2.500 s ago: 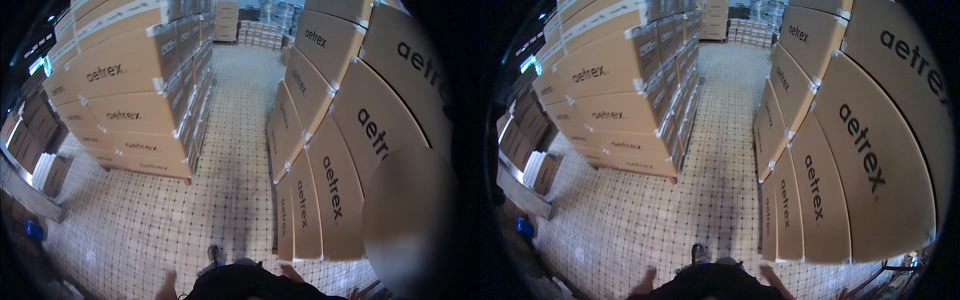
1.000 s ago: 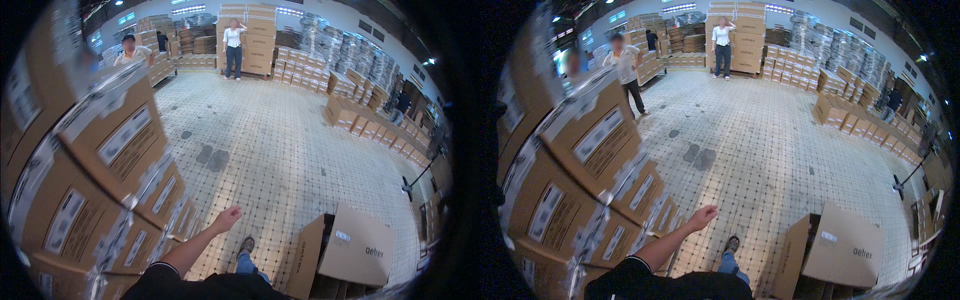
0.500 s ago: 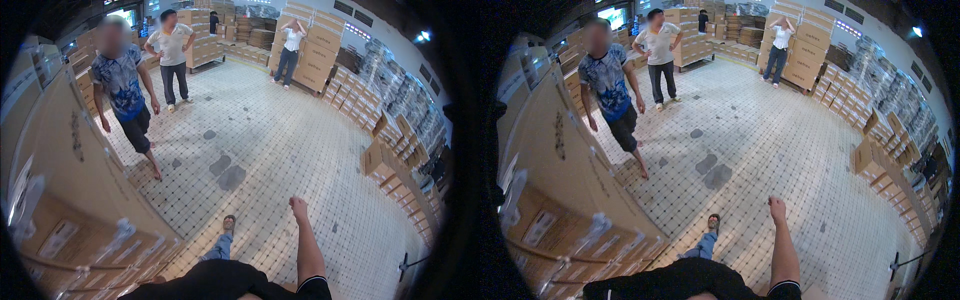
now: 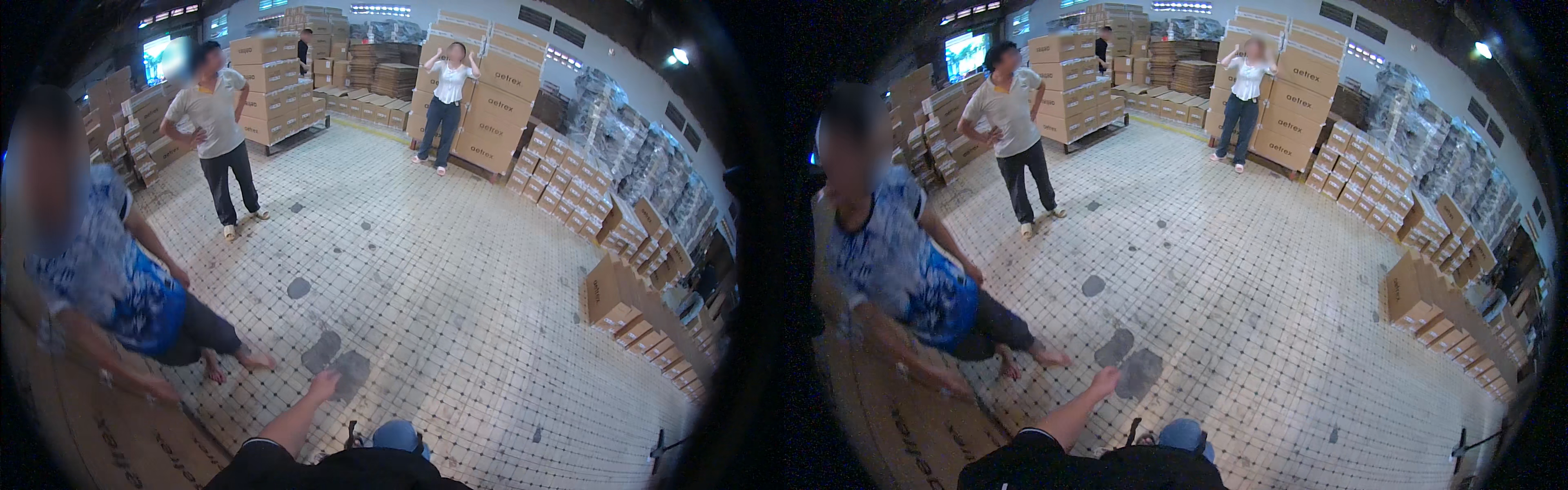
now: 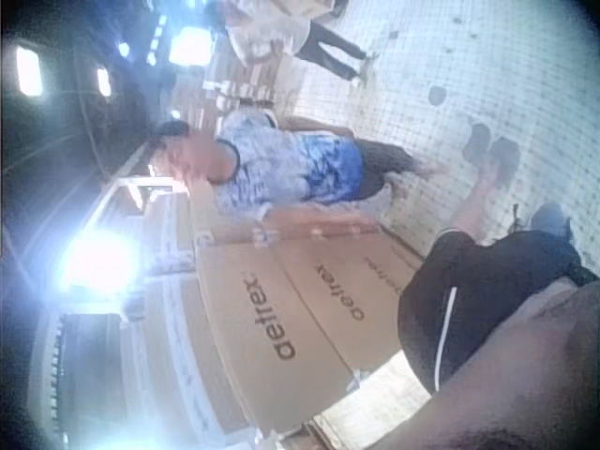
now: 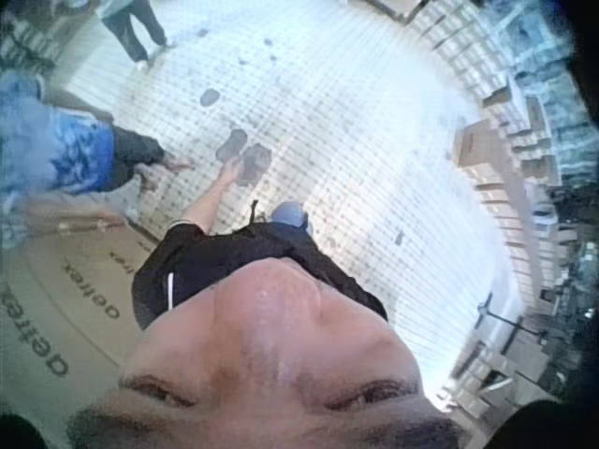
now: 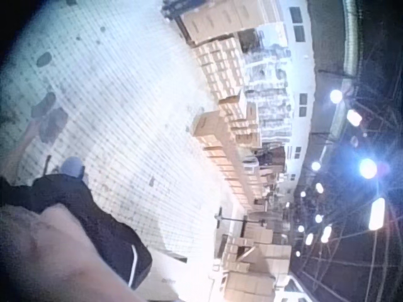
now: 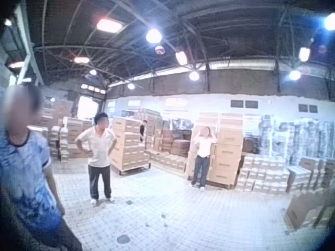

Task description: The person opens a large cardboard box and places smaller product boxes inside one by one. They arrange the items neatly and close the flaps of the large box.

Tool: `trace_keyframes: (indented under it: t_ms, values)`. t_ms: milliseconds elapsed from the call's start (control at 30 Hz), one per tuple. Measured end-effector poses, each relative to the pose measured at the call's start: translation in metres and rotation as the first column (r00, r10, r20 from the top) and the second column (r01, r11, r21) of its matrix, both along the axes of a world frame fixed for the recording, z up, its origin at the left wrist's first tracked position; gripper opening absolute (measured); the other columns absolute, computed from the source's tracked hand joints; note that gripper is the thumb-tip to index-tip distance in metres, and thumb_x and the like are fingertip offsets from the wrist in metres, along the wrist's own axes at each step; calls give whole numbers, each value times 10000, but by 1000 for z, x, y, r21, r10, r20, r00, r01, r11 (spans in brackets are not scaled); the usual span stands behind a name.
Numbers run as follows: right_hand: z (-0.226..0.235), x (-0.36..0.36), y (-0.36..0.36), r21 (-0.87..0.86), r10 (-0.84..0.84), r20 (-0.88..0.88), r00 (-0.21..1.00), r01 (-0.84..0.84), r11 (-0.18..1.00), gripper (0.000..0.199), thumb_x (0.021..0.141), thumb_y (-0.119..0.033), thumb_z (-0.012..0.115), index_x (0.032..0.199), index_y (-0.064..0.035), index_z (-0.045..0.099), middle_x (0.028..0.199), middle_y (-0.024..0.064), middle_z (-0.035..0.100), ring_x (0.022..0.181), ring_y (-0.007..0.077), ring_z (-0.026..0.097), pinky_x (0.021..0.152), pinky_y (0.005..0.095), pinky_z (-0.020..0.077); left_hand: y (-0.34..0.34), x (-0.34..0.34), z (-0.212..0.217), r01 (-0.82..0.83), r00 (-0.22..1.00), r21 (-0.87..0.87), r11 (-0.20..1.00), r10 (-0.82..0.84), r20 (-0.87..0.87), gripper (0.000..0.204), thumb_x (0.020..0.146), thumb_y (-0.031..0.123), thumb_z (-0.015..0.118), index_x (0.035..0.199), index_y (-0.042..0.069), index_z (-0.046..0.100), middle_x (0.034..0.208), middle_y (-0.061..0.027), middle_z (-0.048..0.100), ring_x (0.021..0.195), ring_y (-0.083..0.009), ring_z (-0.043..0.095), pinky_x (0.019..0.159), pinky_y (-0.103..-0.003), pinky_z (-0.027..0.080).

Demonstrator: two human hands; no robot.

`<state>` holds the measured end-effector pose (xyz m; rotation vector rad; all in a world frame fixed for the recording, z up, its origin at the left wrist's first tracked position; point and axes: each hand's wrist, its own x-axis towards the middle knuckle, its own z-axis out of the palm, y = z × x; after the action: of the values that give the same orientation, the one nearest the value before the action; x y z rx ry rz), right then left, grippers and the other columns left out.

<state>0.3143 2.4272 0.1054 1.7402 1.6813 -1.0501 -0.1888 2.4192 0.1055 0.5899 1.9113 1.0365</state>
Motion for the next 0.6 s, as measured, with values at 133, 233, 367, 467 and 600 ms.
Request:
trace_keyframes:
  t_ms: [133,233,367,467,600]
  values:
    - [-2,-44,94,-41,-114,20,993,115,993,616,968,-528,391,1170,-19,672,1235,193,658,1151,348,623,970,453,479,165,-34,41,147,986,225,963,-126,-106,469,932,389,629,1270,64,623,984,-111,716,879,-203,663,764,-355,522]
    - [-31,-82,180,-56,-122,18,992,123,991,581,979,-491,380,1169,-24,668,1235,189,655,1142,343,628,949,457,490,224,-55,11,281,952,140,949,-257,-168,412,963,341,633,1222,20,622,946,-74,679,854,-129,601,760,-314,512]
    - [-59,-160,340,-15,-5,-37,999,4,1000,536,993,-441,367,1167,-30,664,1236,183,653,1129,336,634,922,463,505,205,-102,-50,565,766,-361,742,-634,-107,440,970,401,511,1250,87,638,1168,-211,667,1146,-332,615,994,-456,472]
    - [-41,-282,521,152,260,-80,962,-246,957,505,1004,-404,356,1166,-35,660,1237,179,651,1120,331,639,901,468,516,183,-165,-65,425,818,-579,696,-569,-84,397,932,362,539,1191,89,666,1120,-211,680,1045,-345,640,898,-459,495]
    - [39,-490,765,538,240,-488,839,72,840,476,962,-443,505,1123,-24,664,1106,224,684,1064,406,639,923,459,497,201,-234,-53,-181,983,-530,829,133,-128,342,882,310,578,1113,92,702,1055,-210,697,911,-362,674,771,-463,526]
